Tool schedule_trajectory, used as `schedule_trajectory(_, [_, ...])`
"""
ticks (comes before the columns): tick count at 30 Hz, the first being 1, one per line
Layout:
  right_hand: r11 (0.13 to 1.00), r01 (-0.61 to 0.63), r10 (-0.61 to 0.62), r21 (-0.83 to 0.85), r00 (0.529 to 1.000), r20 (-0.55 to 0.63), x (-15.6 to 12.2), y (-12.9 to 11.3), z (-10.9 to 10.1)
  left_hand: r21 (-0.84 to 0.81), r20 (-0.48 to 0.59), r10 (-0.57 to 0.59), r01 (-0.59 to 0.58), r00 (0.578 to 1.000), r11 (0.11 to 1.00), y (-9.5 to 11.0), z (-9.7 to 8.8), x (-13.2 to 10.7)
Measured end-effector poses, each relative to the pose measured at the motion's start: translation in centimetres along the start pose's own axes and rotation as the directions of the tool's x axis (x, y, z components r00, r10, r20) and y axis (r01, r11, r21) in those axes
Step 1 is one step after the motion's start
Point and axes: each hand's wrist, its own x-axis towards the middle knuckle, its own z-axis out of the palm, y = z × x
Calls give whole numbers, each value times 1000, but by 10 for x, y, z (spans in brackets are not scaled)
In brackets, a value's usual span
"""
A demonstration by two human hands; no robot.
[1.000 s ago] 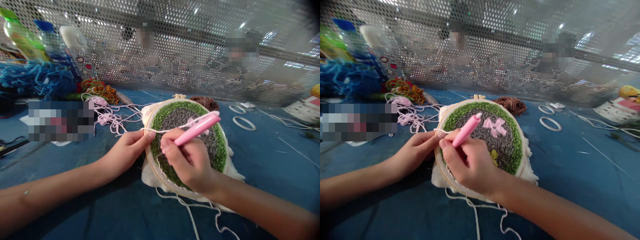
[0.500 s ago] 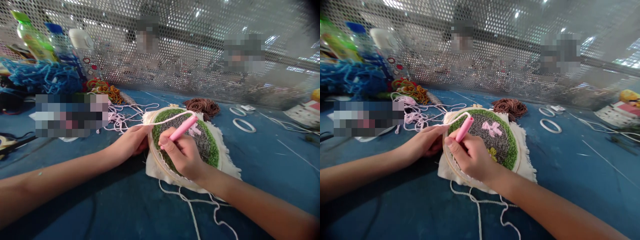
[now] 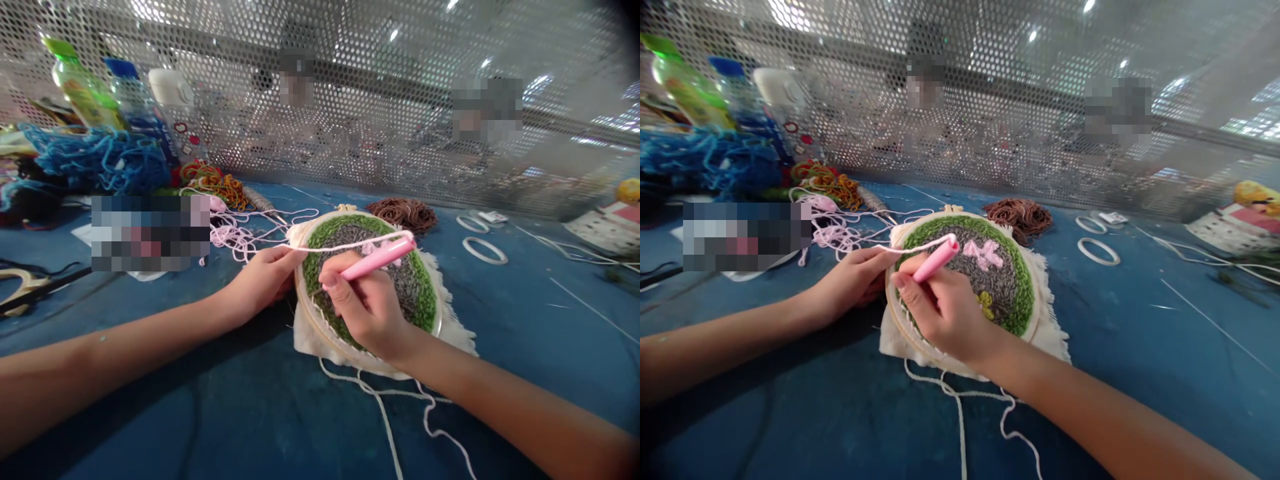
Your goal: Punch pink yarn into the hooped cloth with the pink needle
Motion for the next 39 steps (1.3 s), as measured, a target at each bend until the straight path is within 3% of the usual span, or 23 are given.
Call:
schedule_trajectory(4, [999,-22,23,-45,1000,8,3,-2,1,6,-16,15,-15,1000,1000,0,0,-1])
schedule_trajectory(9, [915,-300,326,270,944,-54,6,5,5,35,16,61,-62,998,997,-4,-3,0])
schedule_trajectory(13, [870,-367,404,328,913,-51,7,6,6,38,34,56,-57,998,998,-7,-4,2])
schedule_trajectory(16, [951,-275,282,140,959,-37,6,3,7,-3,64,66,-66,996,998,-11,-5,3])
schedule_trajectory(19, [977,-98,124,-187,983,133,6,-3,9,-47,81,136,-132,987,990,-17,-6,5])
schedule_trajectory(22, [952,-117,191,-283,949,252,9,-4,9,-39,85,156,-153,984,987,-18,-7,5])
schedule_trajectory(25, [968,-232,248,-98,948,200,8,0,8,4,95,67,-68,993,998,-12,-7,2])
schedule_trajectory(29, [966,-201,194,165,979,57,-1,6,6,82,41,35,-38,999,996,-3,-6,0])
schedule_trajectory(31, [957,-175,177,233,984,13,-4,7,7,104,11,39,-40,999,994,-1,-5,1])
schedule_trajectory(36, [905,-212,239,370,970,-30,-6,7,8,86,55,63,-67,997,994,-3,-5,3])
schedule_trajectory(39, [905,-200,231,376,972,-39,-5,7,7,57,50,66,-69,997,996,-4,-6,2])
